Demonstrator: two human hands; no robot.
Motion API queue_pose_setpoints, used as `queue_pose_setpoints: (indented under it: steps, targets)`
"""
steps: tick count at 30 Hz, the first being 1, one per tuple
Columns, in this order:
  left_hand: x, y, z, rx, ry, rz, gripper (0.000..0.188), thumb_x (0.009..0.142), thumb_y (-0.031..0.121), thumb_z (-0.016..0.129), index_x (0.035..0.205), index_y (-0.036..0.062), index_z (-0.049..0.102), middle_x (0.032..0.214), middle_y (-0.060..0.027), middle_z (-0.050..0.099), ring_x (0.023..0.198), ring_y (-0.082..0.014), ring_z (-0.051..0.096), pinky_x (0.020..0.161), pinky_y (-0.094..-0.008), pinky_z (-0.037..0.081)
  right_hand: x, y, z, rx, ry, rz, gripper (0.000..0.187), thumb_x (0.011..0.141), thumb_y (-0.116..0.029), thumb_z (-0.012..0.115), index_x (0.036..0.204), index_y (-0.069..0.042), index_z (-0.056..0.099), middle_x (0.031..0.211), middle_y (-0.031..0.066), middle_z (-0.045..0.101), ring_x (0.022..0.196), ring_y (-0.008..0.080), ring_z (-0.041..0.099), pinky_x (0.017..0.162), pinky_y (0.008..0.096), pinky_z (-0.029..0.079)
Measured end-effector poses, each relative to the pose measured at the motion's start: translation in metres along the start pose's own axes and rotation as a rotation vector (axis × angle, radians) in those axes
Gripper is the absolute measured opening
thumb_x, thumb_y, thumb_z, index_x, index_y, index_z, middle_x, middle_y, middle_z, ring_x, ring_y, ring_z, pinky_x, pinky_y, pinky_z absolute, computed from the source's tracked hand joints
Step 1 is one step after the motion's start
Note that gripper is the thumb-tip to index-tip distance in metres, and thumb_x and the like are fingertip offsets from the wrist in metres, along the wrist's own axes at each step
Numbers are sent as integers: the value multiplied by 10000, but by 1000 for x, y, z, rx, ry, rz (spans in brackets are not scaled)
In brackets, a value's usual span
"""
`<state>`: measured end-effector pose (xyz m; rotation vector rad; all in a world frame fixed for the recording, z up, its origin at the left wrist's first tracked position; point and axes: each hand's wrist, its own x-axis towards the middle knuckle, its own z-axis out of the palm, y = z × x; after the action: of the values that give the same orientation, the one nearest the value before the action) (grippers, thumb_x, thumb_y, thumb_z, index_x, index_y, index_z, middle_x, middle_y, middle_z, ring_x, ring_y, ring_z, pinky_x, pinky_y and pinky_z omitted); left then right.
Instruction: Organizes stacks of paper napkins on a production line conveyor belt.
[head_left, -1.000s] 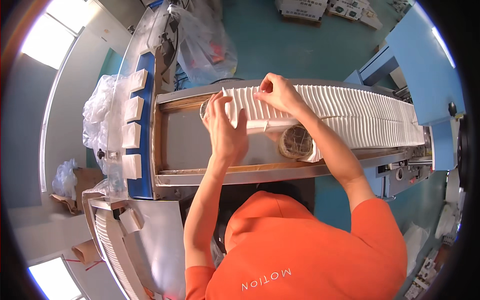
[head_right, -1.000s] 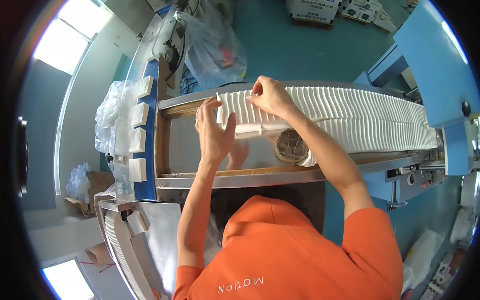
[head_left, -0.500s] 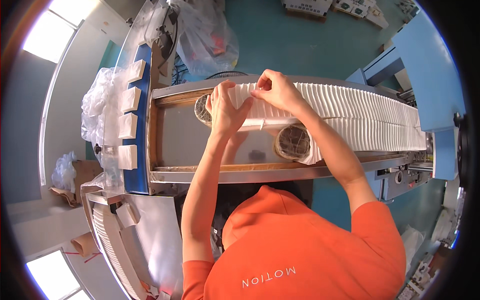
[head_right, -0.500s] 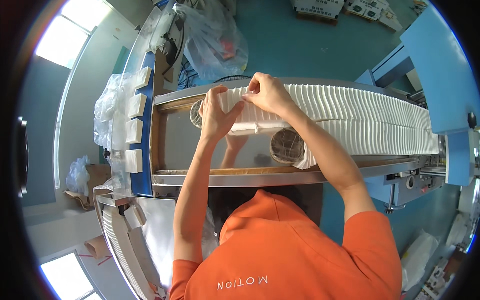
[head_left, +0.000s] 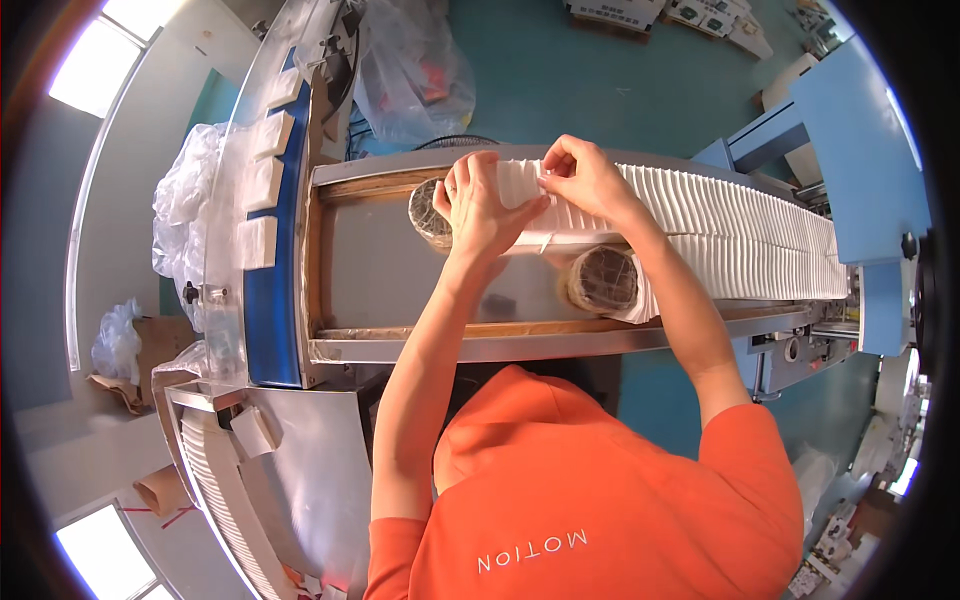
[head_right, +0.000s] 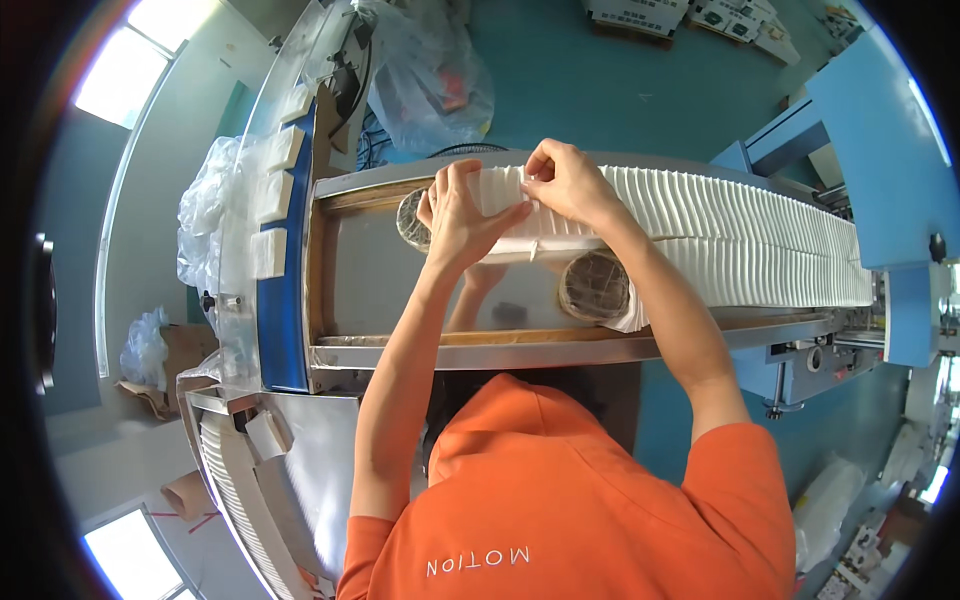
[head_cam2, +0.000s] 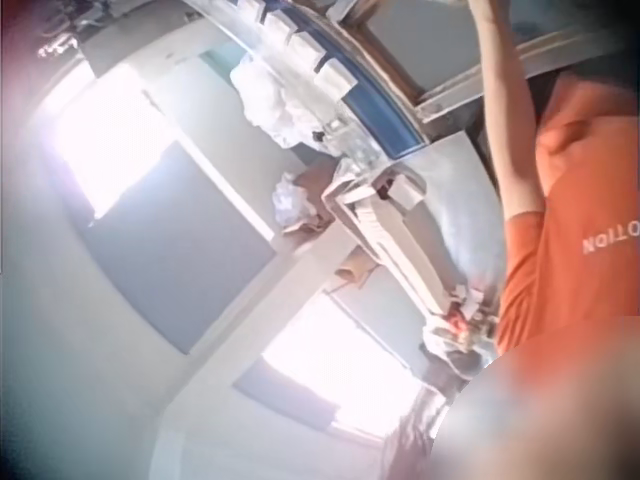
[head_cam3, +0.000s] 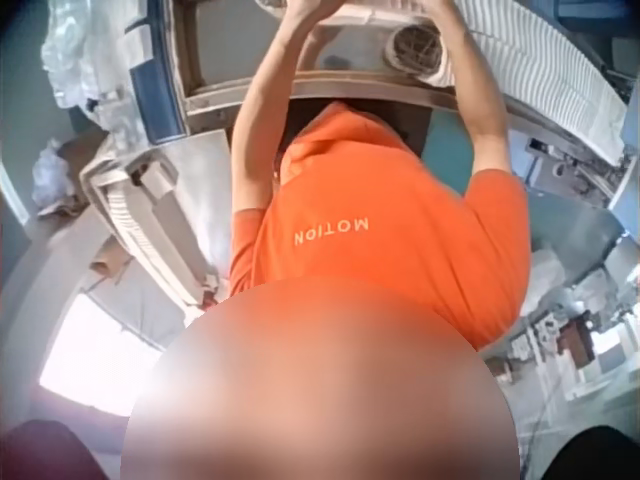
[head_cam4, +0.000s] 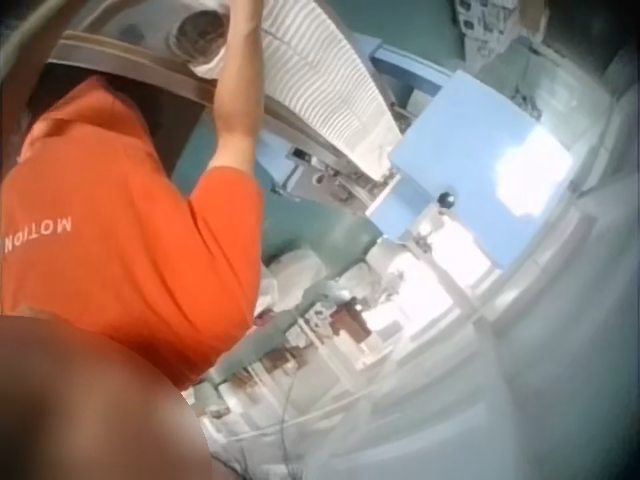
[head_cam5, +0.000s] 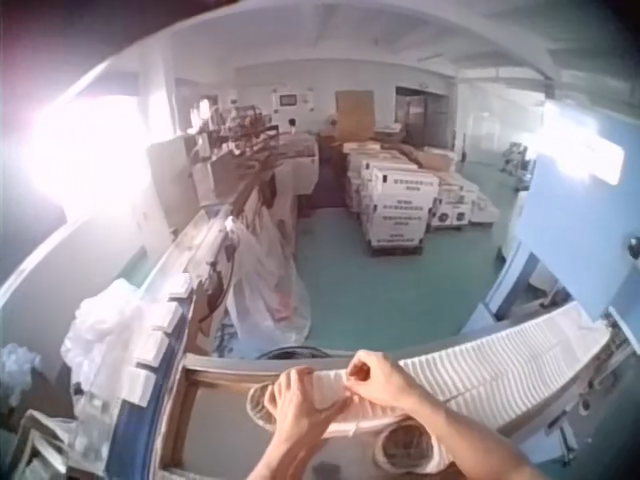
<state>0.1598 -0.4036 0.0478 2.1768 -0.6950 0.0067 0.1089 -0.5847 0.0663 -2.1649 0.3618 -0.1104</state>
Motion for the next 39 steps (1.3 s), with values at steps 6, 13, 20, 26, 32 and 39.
queue_pose_setpoints:
  steps: [6, 13, 20, 26, 32, 39]
  targets:
    - [0, -10, -9, -31, 12, 5, 802, 614, 320, 848, 1282, 55, 492, 1274, -132, 508, 1261, -325, 426, 1083, -526, 205, -6, -6, 3, -73, 40, -25, 205, 834, -114, 759, 901, -6, 599, 771, 15, 600, 716, 91, 558, 647, 267, 491]
    - [-2, -16, -18, -20, 39, 17, 763, 655, 339, 785, 1295, 34, 502, 1253, -169, 520, 1251, -350, 442, 1109, -477, 199, -9, -4, 2, 78, -24, -37, 185, 881, -99, 738, 937, -26, 578, 783, -24, 543, 691, 54, 497, 619, 231, 461]
    - [-3, -15, -23, -35, 22, 28, 699, 668, 275, 751, 1278, 42, 500, 1278, -136, 507, 1272, -325, 418, 1097, -522, 200, -8, -1, -1, 234, -60, -32, 151, 838, -81, 708, 926, -7, 609, 795, 31, 585, 715, 109, 564, 668, 281, 500]
    - [-1, -23, -27, -32, 46, 30, 718, 661, 322, 773, 1271, 39, 521, 1246, -152, 529, 1249, -335, 451, 1109, -471, 200, -12, -17, 5, -252, 45, -125, 101, 797, -112, 671, 814, -14, 662, 834, 99, 596, 754, 239, 631, 727, 353, 528]
    - [-2, -28, -24, -48, 70, 8, 720, 638, 324, 763, 1263, 54, 530, 1239, -144, 535, 1241, -333, 463, 1102, -476, 208, -15, -51, 27, -408, 32, 93, 237, 820, -242, 703, 831, -7, 679, 946, 134, 569, 828, 282, 631, 772, 388, 519]
    - [-5, -34, -31, -36, 63, 23, 722, 634, 336, 770, 1258, 59, 535, 1247, -139, 536, 1242, -331, 464, 1102, -476, 207, -18, -34, 35, -348, 88, 57, 282, 784, -264, 727, 854, 2, 663, 1011, 156, 548, 874, 322, 636, 807, 401, 523]
